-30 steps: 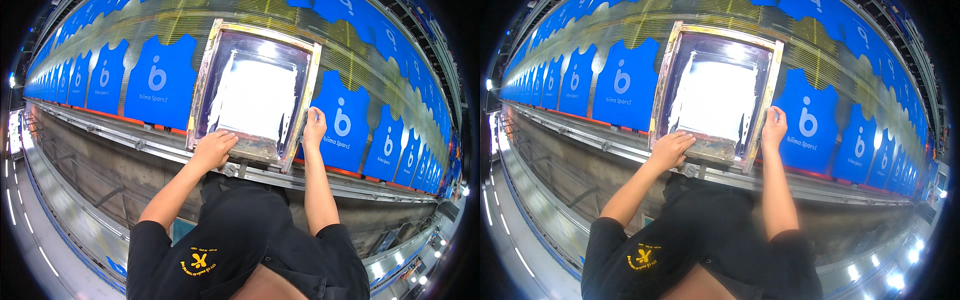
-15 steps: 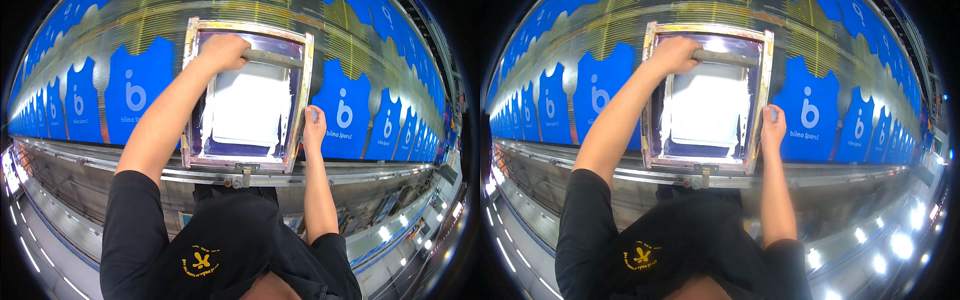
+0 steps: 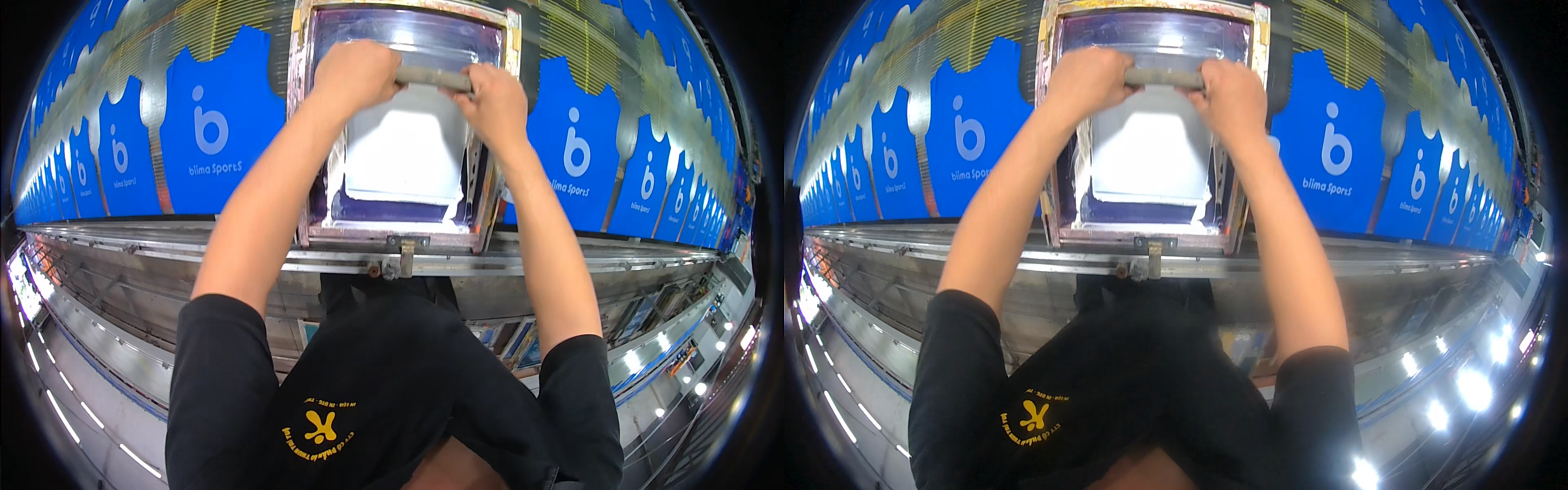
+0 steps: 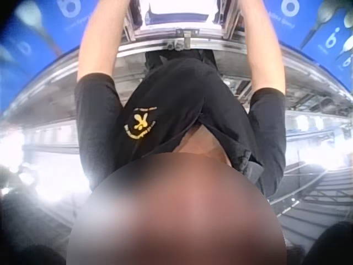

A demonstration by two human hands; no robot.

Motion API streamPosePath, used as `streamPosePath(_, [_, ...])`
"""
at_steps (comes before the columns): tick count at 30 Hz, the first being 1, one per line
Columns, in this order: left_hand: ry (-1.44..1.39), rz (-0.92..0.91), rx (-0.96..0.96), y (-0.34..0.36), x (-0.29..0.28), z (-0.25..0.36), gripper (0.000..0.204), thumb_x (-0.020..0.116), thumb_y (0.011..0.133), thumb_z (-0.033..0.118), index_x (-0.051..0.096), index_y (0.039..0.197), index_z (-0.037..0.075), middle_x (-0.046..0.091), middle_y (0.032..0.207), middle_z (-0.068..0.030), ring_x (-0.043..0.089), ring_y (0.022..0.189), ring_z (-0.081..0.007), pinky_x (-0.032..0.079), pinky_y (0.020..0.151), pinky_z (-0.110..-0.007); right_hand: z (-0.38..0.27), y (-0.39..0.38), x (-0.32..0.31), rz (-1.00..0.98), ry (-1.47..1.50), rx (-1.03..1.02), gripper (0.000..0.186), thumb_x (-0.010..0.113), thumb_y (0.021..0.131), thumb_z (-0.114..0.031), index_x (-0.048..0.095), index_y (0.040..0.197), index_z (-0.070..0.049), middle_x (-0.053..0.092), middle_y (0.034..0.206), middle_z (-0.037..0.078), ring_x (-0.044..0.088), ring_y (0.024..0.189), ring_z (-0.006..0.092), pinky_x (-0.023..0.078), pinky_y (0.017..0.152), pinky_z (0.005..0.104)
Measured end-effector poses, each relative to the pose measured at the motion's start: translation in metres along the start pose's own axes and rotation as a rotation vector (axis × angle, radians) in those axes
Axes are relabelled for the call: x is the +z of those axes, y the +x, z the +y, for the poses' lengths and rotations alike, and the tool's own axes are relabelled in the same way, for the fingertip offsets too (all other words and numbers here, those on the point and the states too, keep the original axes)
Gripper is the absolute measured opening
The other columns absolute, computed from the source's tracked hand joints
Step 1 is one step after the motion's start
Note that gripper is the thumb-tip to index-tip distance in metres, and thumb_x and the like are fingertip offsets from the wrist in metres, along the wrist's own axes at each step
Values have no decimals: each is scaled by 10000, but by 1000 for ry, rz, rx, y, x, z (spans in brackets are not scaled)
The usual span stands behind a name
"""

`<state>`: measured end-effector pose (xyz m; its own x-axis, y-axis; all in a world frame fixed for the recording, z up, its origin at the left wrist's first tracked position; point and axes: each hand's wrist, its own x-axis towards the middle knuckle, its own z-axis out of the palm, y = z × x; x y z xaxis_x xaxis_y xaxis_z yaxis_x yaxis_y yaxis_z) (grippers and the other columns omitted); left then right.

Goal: The person performs screen printing on a blue t-shirt by repeatedly pulling a squeegee across a screen frame to transfer white ink onto the garment. The person adjusts the screen and squeegee between strokes and briefly lifts the screen to check the print.

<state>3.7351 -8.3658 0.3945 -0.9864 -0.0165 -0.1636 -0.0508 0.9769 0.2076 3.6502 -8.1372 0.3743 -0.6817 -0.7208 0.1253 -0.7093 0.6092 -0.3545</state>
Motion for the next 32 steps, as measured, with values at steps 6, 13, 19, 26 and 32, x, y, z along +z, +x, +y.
streamPosePath(6, [-160, 26, 1, -168, 48, 69, 240, 831, 738, 149, 760, 964, 116, 754, 893, -96, 748, 800, -331, 592, 703, -478, -62, -171, 0, -11, 98, -24, 401, 872, 654, -92, 684, 1008, -87, 683, 943, 93, 641, 889, 333, 498, 805, 461])
streamPosePath(13, [-187, 206, 15, -268, 70, 117, 588, 829, 676, 90, 708, 1251, 62, 729, 1221, -86, 725, 1056, -281, 576, 896, -424, -93, -250, -9, -51, 164, -43, 520, 842, 609, -42, 662, 1094, -91, 661, 1084, 65, 616, 1021, 290, 454, 901, 449])
streamPosePath(19, [-235, -126, 38, -239, 20, 91, 360, 843, 763, 283, 752, 1051, 86, 756, 933, -108, 759, 892, -311, 598, 780, -460, -86, -226, -46, -155, 184, -107, 436, 889, 659, -140, 683, 1041, -94, 665, 958, 71, 640, 948, 296, 456, 845, 467])
streamPosePath(26, [-27, -106, 60, -16, -37, -3, 420, 848, 815, 510, 806, 952, 115, 780, 883, -145, 776, 873, -346, 626, 766, -494, -9, -7, -33, -55, 28, -20, 404, 883, 805, -381, 686, 916, -45, 715, 880, 155, 699, 869, 405, 533, 782, 520])
streamPosePath(32, [-44, -46, -58, 53, -24, -29, 464, 871, 773, 505, 819, 1029, 122, 797, 949, -140, 772, 929, -342, 613, 853, -475, 13, 58, -5, 9, 13, 115, 443, 899, 795, -407, 714, 937, -30, 741, 953, 184, 719, 999, 385, 559, 845, 488])
